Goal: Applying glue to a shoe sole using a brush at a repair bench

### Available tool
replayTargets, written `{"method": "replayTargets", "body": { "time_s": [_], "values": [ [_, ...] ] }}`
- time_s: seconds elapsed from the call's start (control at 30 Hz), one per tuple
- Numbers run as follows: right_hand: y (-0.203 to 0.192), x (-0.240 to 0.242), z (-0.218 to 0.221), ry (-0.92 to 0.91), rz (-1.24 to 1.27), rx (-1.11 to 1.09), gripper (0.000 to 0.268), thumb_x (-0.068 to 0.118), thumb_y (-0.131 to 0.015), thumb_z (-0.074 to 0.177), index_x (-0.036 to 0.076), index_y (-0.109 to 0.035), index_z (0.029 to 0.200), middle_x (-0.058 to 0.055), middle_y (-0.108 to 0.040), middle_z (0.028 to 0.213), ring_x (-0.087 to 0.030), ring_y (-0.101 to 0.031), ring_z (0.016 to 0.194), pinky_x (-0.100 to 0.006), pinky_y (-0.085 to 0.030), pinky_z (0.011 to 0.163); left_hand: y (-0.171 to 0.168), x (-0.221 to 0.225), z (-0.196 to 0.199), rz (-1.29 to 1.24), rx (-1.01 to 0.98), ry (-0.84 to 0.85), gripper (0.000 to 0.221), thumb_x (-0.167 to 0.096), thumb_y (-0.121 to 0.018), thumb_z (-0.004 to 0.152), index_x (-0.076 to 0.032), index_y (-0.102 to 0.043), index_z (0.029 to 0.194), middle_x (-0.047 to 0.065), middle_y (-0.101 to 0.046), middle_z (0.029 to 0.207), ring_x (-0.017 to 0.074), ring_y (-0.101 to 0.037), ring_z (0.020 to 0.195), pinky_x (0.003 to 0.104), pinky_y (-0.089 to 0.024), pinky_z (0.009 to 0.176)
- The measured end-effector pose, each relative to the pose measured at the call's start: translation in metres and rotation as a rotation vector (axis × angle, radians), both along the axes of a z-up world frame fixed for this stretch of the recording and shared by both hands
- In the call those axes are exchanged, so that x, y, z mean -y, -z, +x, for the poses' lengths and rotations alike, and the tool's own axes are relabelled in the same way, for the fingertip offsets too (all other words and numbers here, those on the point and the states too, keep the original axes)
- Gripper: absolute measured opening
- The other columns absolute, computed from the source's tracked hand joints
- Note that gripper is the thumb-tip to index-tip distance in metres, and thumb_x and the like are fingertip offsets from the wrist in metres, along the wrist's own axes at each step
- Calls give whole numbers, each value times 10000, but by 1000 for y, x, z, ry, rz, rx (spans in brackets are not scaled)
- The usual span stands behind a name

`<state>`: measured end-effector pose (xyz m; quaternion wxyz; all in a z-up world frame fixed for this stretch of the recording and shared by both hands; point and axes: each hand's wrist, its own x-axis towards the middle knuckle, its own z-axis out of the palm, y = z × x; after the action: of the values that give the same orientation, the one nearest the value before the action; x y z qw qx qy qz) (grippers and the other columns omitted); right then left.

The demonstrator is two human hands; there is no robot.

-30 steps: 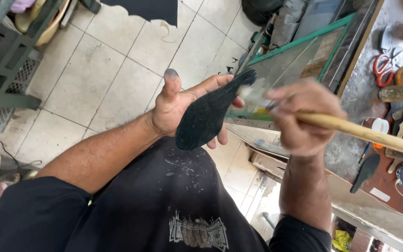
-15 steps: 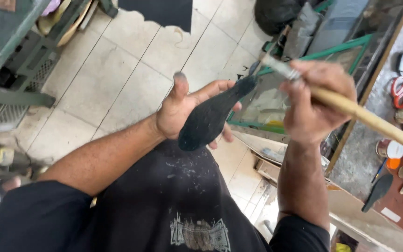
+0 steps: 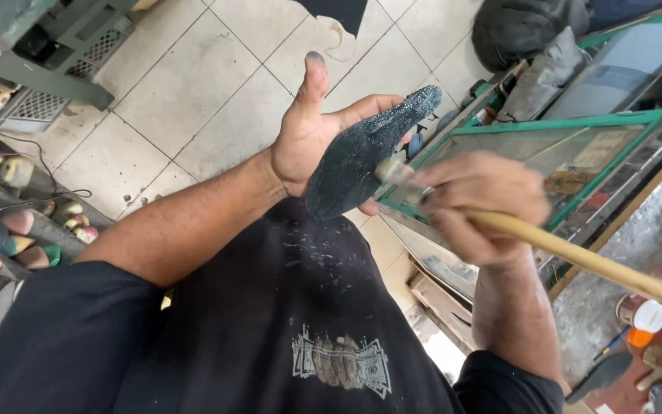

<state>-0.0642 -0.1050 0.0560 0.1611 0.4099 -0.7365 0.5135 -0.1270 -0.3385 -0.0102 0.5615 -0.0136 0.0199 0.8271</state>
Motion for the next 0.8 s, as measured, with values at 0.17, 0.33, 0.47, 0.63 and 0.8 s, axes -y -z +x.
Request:
{"method": "replayTargets", "body": {
  "time_s": [0.17,0.33,0.47,0.63,0.8],
  "values": [
    [-9,-5,4,29,12,112,83,-82,-603,779,-38,-649,726,-185,-692,704,-278,-744,665,-300,-616,505,1,-8,9,-51,-6,-65,1171,-839,-455,683,-116,-314,1593,215,-507,1321,482,-647,1066,736,-575,677],
    [17,-2,-4,120,-163,209,164,-16,-621,983,15,-630,822,-94,-663,739,-240,-765,767,-286,-681,577,-19,-19,16,-166,-91,-109,1184,-873,-407,640,-115,-379,1549,167,-561,1227,476,-689,1012,592,-620,593],
    [21,25,2,225,-50,-187,172,-75,-717,885,13,-570,888,-134,-641,731,-299,-729,702,-374,-601,592,-17,-31,19,-275,-190,-202,1148,-890,-355,618,-98,-415,1448,169,-543,1161,311,-650,850,464,-570,604],
    [12,21,-19,157,-107,163,196,-143,-585,904,-81,-679,743,-156,-668,614,-259,-747,602,-279,-635,474,-28,-29,39,-378,-157,-249,1288,-900,-324,584,-90,-336,1585,250,-659,859,352,-629,639,438,-514,467],
    [24,20,-9,55,-180,282,276,-17,-891,805,-63,-624,757,-244,-654,723,-359,-734,672,-423,-592,600,13,-40,72,-215,-156,-568,1102,-927,-330,786,-65,-457,1461,304,-586,1203,532,-720,834,614,-658,580]
  ]
}}
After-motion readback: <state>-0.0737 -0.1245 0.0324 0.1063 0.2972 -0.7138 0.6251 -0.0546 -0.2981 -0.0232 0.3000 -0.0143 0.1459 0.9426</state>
